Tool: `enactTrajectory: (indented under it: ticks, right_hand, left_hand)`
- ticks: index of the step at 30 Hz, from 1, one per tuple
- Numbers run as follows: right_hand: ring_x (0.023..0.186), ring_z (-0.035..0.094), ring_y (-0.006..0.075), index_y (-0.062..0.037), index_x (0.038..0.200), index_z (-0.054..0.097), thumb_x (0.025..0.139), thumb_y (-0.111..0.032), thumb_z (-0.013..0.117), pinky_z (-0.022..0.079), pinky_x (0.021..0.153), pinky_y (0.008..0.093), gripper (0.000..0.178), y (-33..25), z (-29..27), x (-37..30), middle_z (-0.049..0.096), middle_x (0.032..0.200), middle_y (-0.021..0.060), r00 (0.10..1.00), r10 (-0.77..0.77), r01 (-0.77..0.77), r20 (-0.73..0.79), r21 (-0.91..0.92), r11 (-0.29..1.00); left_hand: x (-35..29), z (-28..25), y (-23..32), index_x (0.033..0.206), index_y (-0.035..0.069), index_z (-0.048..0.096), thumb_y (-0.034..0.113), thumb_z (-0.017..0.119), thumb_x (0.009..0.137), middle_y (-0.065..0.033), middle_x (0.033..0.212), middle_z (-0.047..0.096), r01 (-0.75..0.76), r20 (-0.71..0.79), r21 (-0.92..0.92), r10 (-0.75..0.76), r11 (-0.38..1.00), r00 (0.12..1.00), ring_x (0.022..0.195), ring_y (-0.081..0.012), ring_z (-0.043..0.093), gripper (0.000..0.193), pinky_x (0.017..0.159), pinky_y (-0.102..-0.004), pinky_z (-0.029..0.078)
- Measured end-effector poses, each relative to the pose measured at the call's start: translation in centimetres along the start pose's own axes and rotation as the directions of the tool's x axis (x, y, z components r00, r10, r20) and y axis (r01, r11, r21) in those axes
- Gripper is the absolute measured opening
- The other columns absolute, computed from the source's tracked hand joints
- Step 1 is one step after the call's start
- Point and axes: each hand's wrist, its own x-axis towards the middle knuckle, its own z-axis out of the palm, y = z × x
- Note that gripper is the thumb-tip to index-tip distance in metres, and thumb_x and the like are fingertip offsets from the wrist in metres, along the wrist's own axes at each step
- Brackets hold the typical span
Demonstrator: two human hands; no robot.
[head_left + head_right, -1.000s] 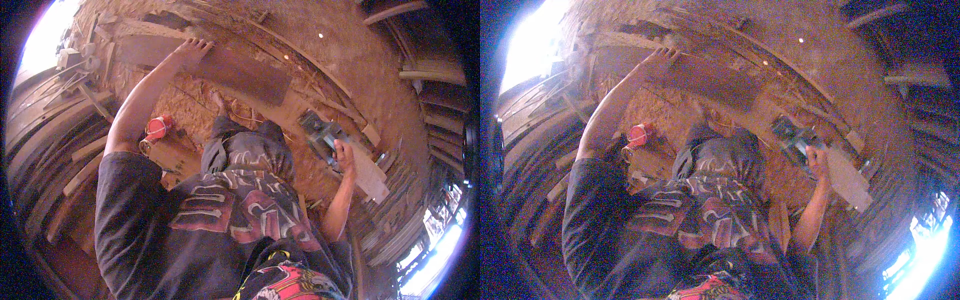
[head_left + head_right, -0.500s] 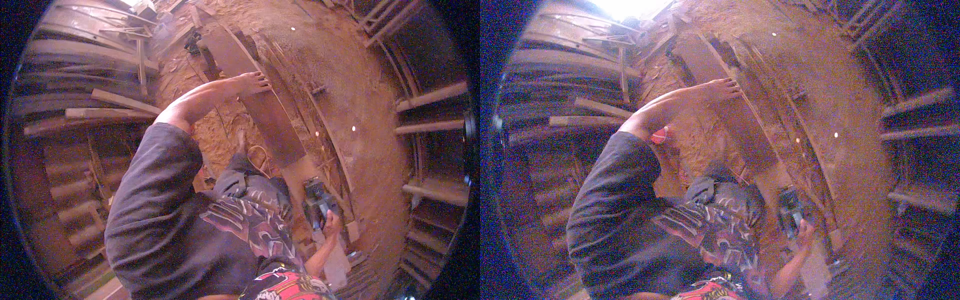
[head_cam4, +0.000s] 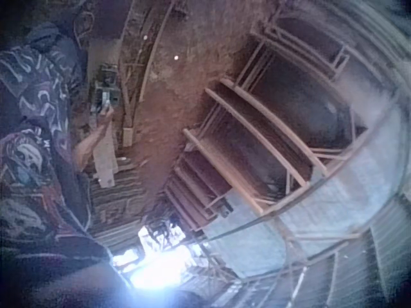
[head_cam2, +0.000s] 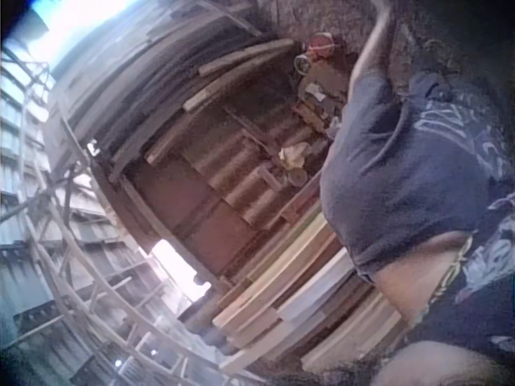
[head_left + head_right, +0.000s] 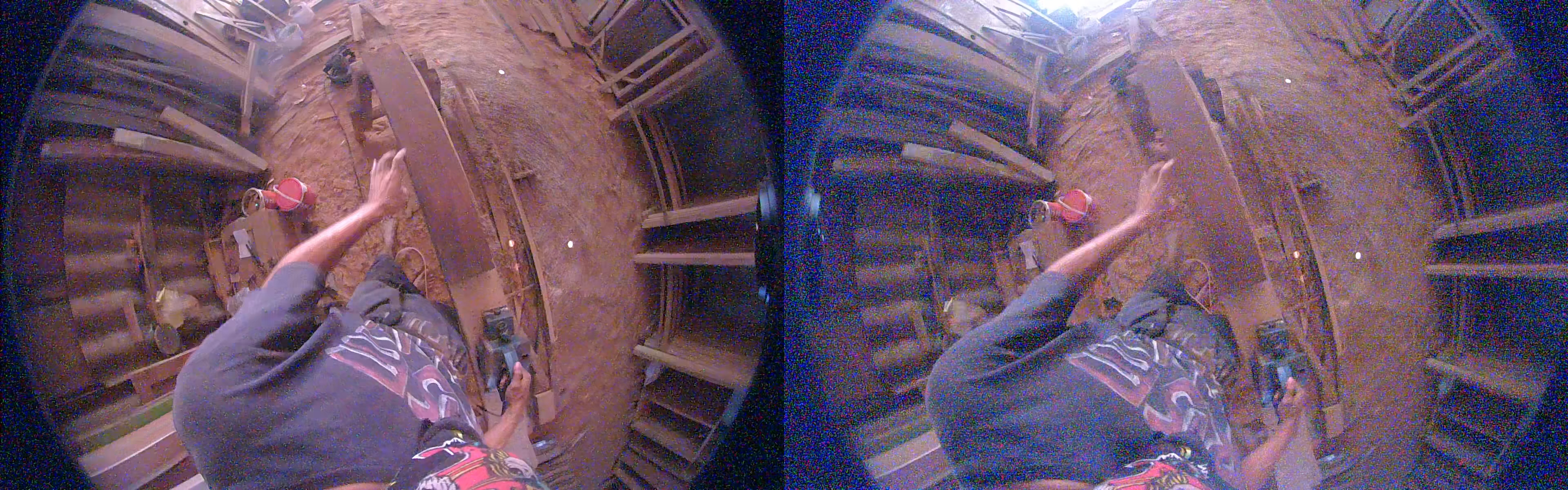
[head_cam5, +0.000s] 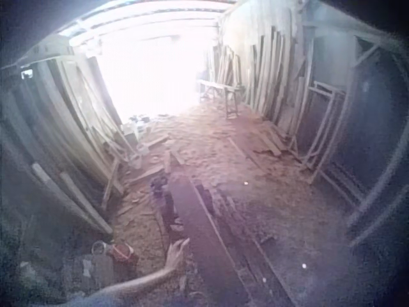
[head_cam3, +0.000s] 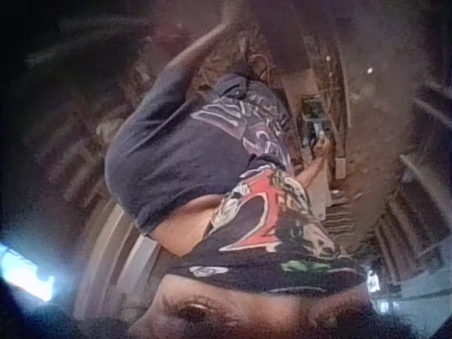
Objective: The person uses an electric sander to smooth a rectangular wooden plank. They repeatedly sand the plank's surface, lift it to inspect the edges, and continue sanding until the clip ends.
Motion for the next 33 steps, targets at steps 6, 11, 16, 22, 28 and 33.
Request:
enactTrajectory:
  ticks: [6,11,16,22,28,33]
  right_hand:
    - [0.069,0.062,0.0299,-0.0002,0.086,0.067,0.101,-0.052,0.044,0.049,0.067,0.0432,0.058,1.3,-0.7,0.7,0.066,0.075,0.0158,0.989,-0.149,0.142,-0.003,-0.281,0.949]
    - [0.087,0.067,0.0364,0.0004,0.1,0.068,0.097,-0.057,0.05,0.052,0.081,0.0446,0.06,-1.7,-1.6,2.6,0.072,0.093,0.017,0.955,-0.29,0.279,0.058,-0.503,0.818]
    - [0.092,0.064,0.026,-0.0032,0.124,0.062,0.089,-0.041,0.074,0.051,0.084,0.0385,0.053,-11.3,3.2,9.4,0.067,0.103,0.0129,0.816,-0.57,0.503,-0.098,-0.367,0.783]
    - [0.136,0.04,0.0405,-0.0131,0.151,0.034,0.073,-0.056,0.081,0.037,0.112,0.0495,0.101,-21.2,14.1,11.9,0.039,0.149,0.0245,0.803,-0.565,0.546,0.188,-0.613,0.572]
    - [0.146,0.024,0.0459,-0.0187,0.158,0.014,0.062,-0.065,0.084,0.03,0.116,0.0574,0.128,-22.7,17.8,10.9,0.019,0.159,0.027,0.821,-0.529,0.493,0.217,-0.737,0.462]
    - [0.143,0.028,0.0461,-0.0207,0.156,0.018,0.061,-0.057,0.088,0.034,0.114,0.0575,0.124,-23.1,18.4,11.8,0.024,0.156,0.0262,0.84,-0.501,0.493,0.208,-0.678,0.545]
  left_hand:
    - [-12.5,4.5,0.4,0.148,0.006,0.034,0.017,0.07,0.08,-0.0266,0.128,0.056,0.317,0.22,-0.326,-0.254,0.891,0.942,0.116,-0.042,0.059,0.078,0.099,-0.0475,0.049]
    - [-16.5,5.4,0.5,0.14,0.002,0.047,0.021,0.07,0.079,-0.0227,0.115,0.068,0.397,0.579,-0.414,-0.1,0.819,0.809,0.113,-0.0352,0.065,0.067,0.097,-0.043,0.051]
    - [-15.6,6.2,2.4,0.138,-0.001,0.049,0.029,0.069,0.081,-0.0227,0.121,0.067,0.443,0.627,-0.38,-0.126,0.812,0.769,0.114,-0.0345,0.064,0.067,0.097,-0.0414,0.051]
    - [-12.3,3.2,8.9,0.141,-0.005,0.045,0.043,0.071,0.09,-0.0196,0.129,0.064,0.743,0.733,-0.529,-0.22,0.41,0.643,0.116,-0.0308,0.062,0.074,0.099,-0.0418,0.049]
    - [-12.7,4.8,10.9,0.139,-0.004,0.048,0.041,0.07,0.092,-0.022,0.134,0.06,0.647,0.568,-0.537,-0.335,0.541,0.752,0.127,-0.0338,0.057,0.068,0.107,-0.0407,0.043]
    - [-12.5,7.5,9.4,0.14,-0.005,0.046,0.041,0.07,0.092,-0.0226,0.134,0.059,0.567,0.493,-0.649,-0.287,0.507,0.821,0.128,-0.0328,0.056,0.07,0.108,-0.0403,0.043]
